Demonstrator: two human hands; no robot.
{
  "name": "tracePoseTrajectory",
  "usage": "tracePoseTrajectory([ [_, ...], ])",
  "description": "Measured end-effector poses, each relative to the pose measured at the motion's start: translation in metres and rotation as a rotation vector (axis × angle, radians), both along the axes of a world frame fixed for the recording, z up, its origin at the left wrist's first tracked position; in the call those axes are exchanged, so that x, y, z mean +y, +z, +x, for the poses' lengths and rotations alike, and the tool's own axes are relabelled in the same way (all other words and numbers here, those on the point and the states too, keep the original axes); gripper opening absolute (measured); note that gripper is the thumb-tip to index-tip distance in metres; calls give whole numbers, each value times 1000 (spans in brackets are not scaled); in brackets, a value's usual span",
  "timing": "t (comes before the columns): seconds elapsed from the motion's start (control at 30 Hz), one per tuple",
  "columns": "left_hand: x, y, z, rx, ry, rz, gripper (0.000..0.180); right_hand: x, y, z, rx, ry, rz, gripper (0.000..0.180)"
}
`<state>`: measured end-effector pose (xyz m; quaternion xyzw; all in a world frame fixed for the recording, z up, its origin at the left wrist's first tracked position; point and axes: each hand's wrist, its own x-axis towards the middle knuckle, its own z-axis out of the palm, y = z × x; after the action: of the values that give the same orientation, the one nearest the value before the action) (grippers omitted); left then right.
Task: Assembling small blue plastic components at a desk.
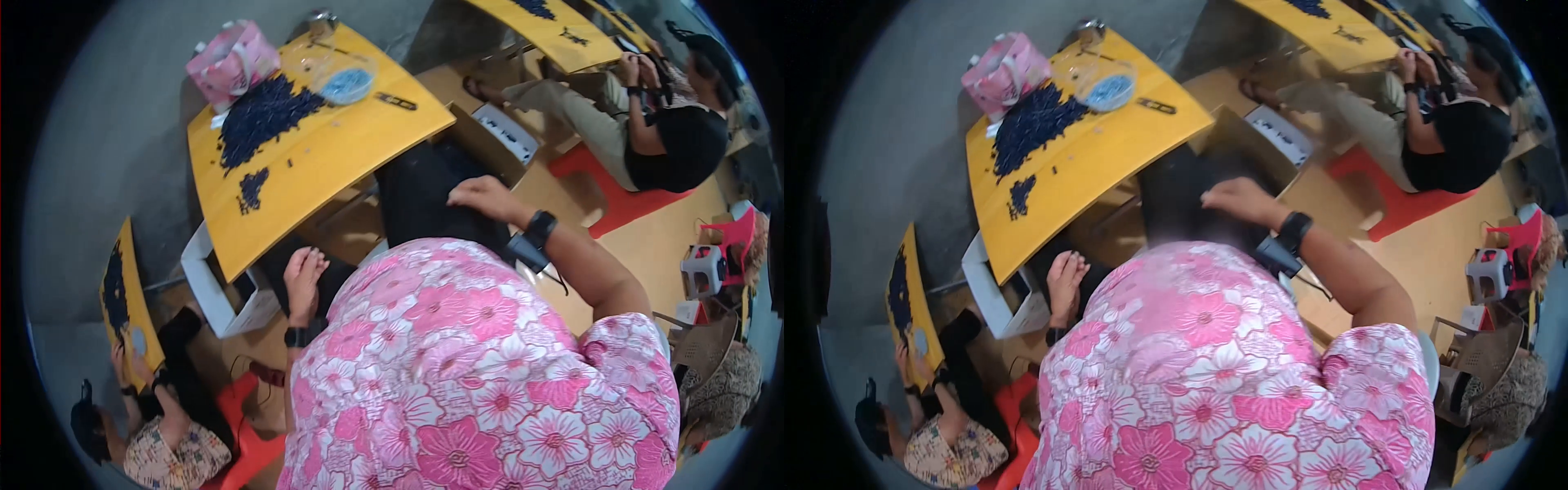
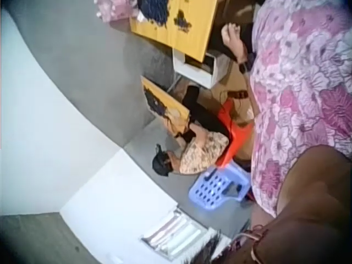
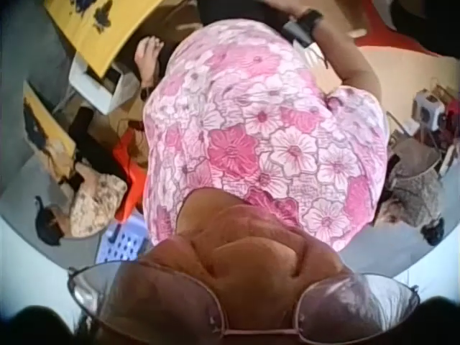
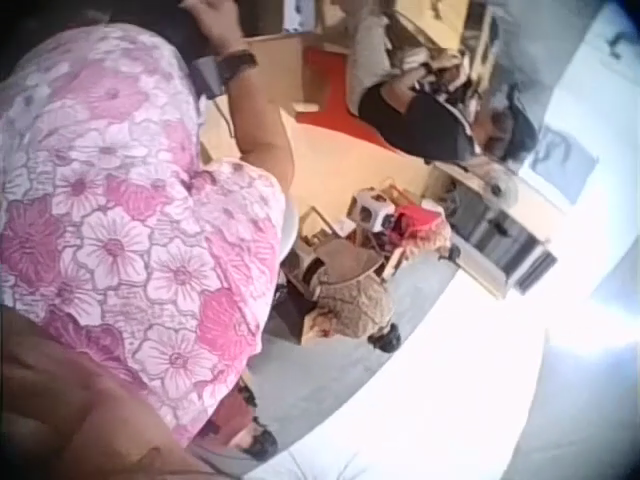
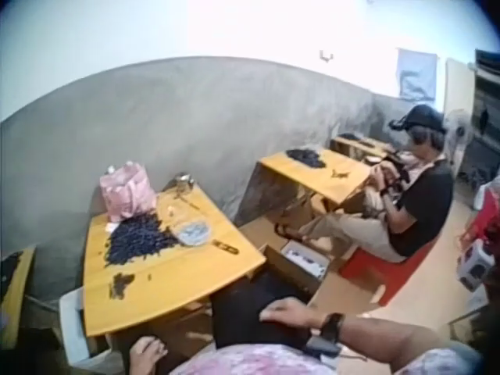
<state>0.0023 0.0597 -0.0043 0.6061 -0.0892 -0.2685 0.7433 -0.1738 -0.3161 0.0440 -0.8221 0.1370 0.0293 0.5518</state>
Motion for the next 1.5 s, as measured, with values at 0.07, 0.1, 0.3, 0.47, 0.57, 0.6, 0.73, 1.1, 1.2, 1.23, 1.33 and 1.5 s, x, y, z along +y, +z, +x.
tracePoseTrajectory([
  [0.07,1,0,-4,39,40,-10,13,-11,-8,-2,88,-113,332,40],
  [0.1,6,0,-7,40,61,-1,13,-12,-9,-3,93,-92,340,40],
  [0.3,10,-4,-12,28,39,76,12,-4,15,-11,176,110,270,33],
  [0.47,12,-2,-15,16,17,35,10,6,16,-5,264,79,78,26],
  [0.57,14,1,-15,20,8,52,10,15,26,5,127,66,-38,20],
  [0.6,14,2,-17,32,12,31,9,18,31,7,137,76,-37,20],
  [0.73,14,4,-20,78,31,-27,9,26,40,28,36,-4,-53,12],
  [1.1,10,7,-13,150,-17,-44,8,46,56,147,-306,38,-171,8],
  [1.2,11,3,-6,171,-86,-94,9,46,43,176,-240,-49,-48,7],
  [1.23,12,6,-3,207,-91,-74,9,44,34,186,-226,-99,20,7],
  [1.33,6,11,2,271,-91,-55,8,39,16,207,-237,-126,2,8],
  [1.5,2,11,8,311,-95,-34,7,50,4,231,-258,-165,88,9],
])
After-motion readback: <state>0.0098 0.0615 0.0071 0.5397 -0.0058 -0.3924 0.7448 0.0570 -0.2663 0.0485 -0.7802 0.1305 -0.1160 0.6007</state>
